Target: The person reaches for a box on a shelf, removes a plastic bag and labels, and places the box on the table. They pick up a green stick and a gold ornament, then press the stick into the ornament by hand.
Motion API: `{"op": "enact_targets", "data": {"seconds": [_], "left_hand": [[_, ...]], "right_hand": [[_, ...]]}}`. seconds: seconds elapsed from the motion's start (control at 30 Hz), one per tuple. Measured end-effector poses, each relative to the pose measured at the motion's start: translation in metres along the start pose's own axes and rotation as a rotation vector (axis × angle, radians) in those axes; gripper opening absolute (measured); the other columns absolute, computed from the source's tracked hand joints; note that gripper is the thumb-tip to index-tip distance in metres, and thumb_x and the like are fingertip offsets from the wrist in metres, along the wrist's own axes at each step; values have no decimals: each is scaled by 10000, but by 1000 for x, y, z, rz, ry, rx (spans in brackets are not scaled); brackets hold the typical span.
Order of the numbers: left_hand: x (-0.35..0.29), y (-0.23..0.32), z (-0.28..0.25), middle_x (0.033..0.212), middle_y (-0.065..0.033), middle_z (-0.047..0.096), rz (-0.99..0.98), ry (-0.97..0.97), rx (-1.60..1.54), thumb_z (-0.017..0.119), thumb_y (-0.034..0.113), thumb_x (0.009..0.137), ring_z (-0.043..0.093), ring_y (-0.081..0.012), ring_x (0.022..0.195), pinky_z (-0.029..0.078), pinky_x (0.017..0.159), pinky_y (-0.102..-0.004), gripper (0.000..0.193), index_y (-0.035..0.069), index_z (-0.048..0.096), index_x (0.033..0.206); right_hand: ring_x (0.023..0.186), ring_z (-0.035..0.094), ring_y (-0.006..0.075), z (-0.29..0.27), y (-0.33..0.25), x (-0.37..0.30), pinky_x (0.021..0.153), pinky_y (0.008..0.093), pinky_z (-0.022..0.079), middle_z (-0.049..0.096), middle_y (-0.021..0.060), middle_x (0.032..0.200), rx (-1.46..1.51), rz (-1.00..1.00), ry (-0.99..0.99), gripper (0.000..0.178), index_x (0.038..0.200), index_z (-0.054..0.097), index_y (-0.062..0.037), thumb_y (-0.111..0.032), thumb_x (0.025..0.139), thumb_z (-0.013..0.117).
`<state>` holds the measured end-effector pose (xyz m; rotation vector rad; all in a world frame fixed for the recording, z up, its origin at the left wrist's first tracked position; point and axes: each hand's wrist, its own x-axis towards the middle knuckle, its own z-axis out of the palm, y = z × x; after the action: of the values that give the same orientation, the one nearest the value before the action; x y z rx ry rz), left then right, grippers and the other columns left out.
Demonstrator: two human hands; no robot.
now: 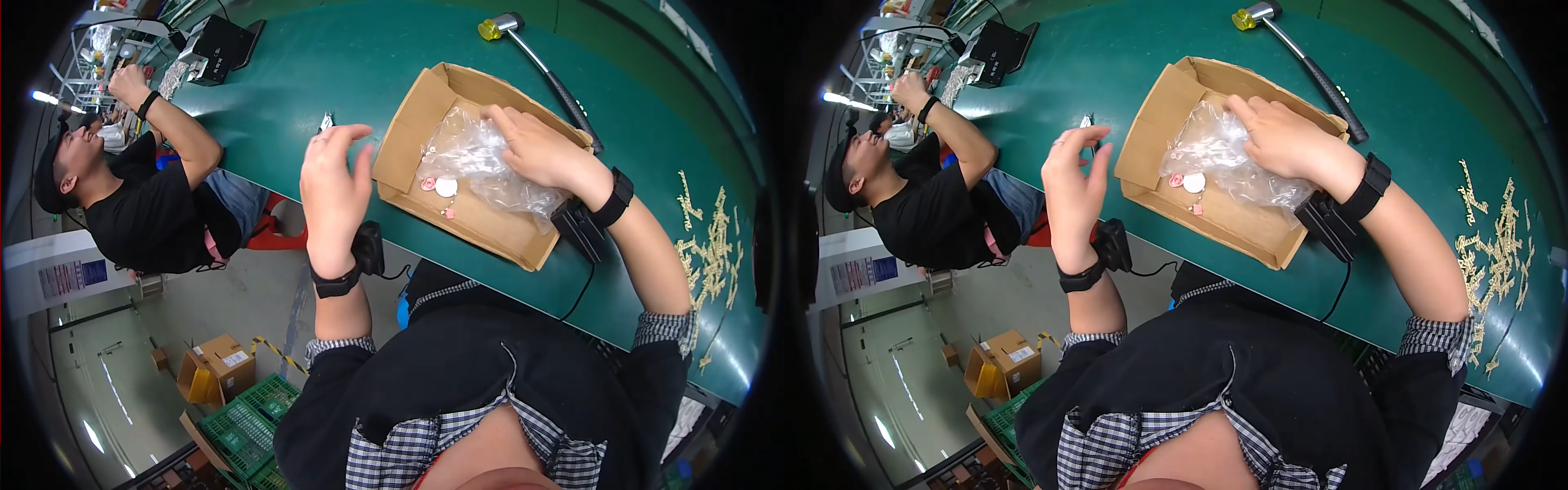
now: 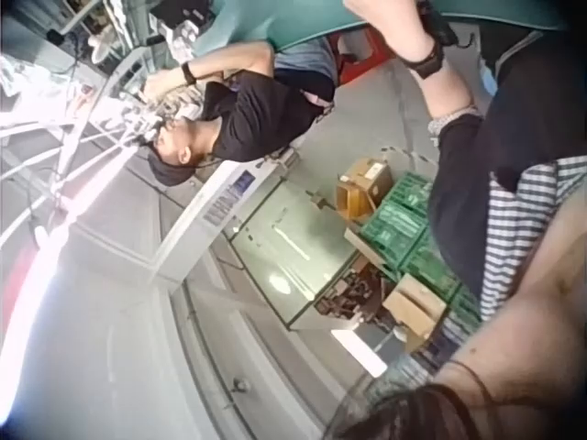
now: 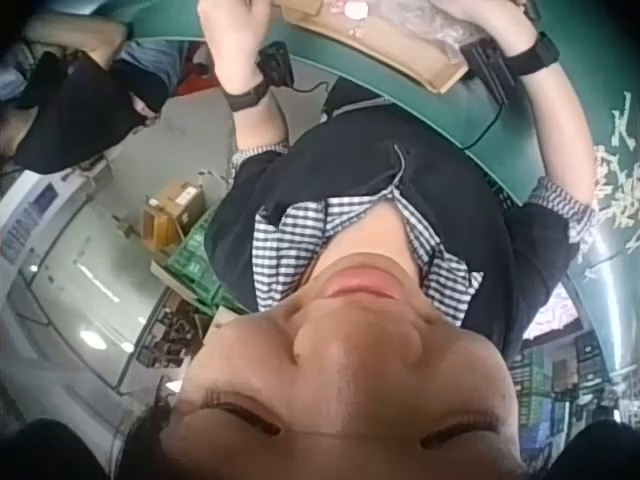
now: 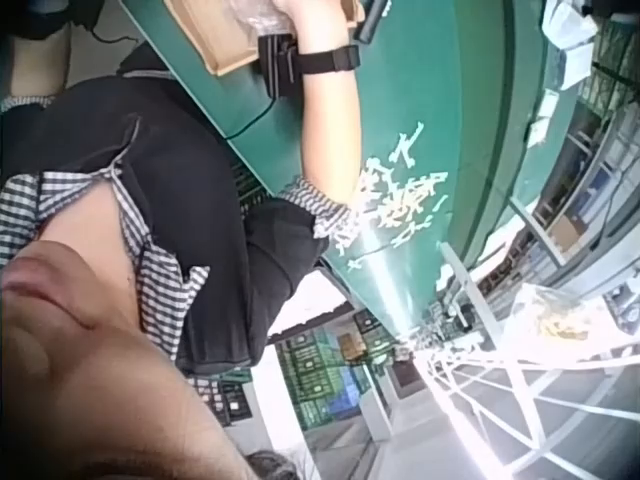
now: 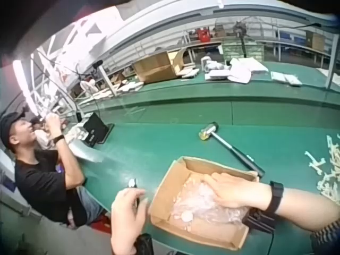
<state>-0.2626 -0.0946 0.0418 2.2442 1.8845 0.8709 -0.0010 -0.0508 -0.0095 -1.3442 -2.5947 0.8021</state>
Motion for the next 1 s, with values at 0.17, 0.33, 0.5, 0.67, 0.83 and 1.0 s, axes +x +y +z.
{"op": "enact_targets", "data": {"seconds": [0.17, 0.33, 0.5, 0.67, 0.83, 1.0], "left_hand": [[-18, 8, 4, 768, -79, 616, 71, -97, -19, 671, 74, 716, 560, -281, 865, 464, 739, -379, 35, 67, 662, 749], [-14, 26, 22, 771, -95, 618, 243, -317, 152, 675, 85, 713, 596, -289, 818, 482, 701, -382, 50, 63, 667, 757], [-5, 38, 40, 775, -116, 626, 144, -568, 311, 681, 84, 689, 619, -305, 726, 501, 618, -375, 79, 37, 645, 741], [4, 30, 37, 748, -137, 617, 171, -520, 185, 631, 86, 722, 631, -306, 707, 510, 621, -393, 57, 38, 604, 707], [-2, 33, 46, 735, -115, 631, 322, -437, 95, 638, 106, 716, 624, -287, 717, 502, 633, -388, 86, 35, 621, 763], [2, 28, 57, 726, -107, 634, 310, -500, 122, 660, 130, 702, 623, -285, 700, 498, 630, -383, 132, 33, 624, 784]], "right_hand": [[942, 532, 384, -8, -4, 1, 827, 422, 425, 496, 210, 1008, 60, 34, 25, 442, 1175, 481, -80, 45, 752, 449], [995, 553, 368, -3, 3, 4, 851, 420, 447, 527, 226, 1025, -73, -4, 13, 369, 1118, 590, -100, 3, 793, 450], [938, 524, 373, -4, -3, 1, 838, 433, 420, 491, 215, 994, 20, -13, 23, 250, 1017, 578, -19, -98, 812, 458], [921, 511, 356, -8, -5, 1, 839, 438, 413, 485, 205, 1005, 8, 59, -64, 349, 990, 581, -3, -287, 881, 411], [930, 504, 345, -7, -5, -2, 841, 436, 414, 479, 199, 1023, 11, 67, -87, 402, 991, 582, -7, -346, 906, 383], [935, 505, 341, -7, -5, -1, 841, 431, 418, 481, 194, 1025, 19, 42, -60, 401, 990, 582, -9, -349, 911, 383]]}}
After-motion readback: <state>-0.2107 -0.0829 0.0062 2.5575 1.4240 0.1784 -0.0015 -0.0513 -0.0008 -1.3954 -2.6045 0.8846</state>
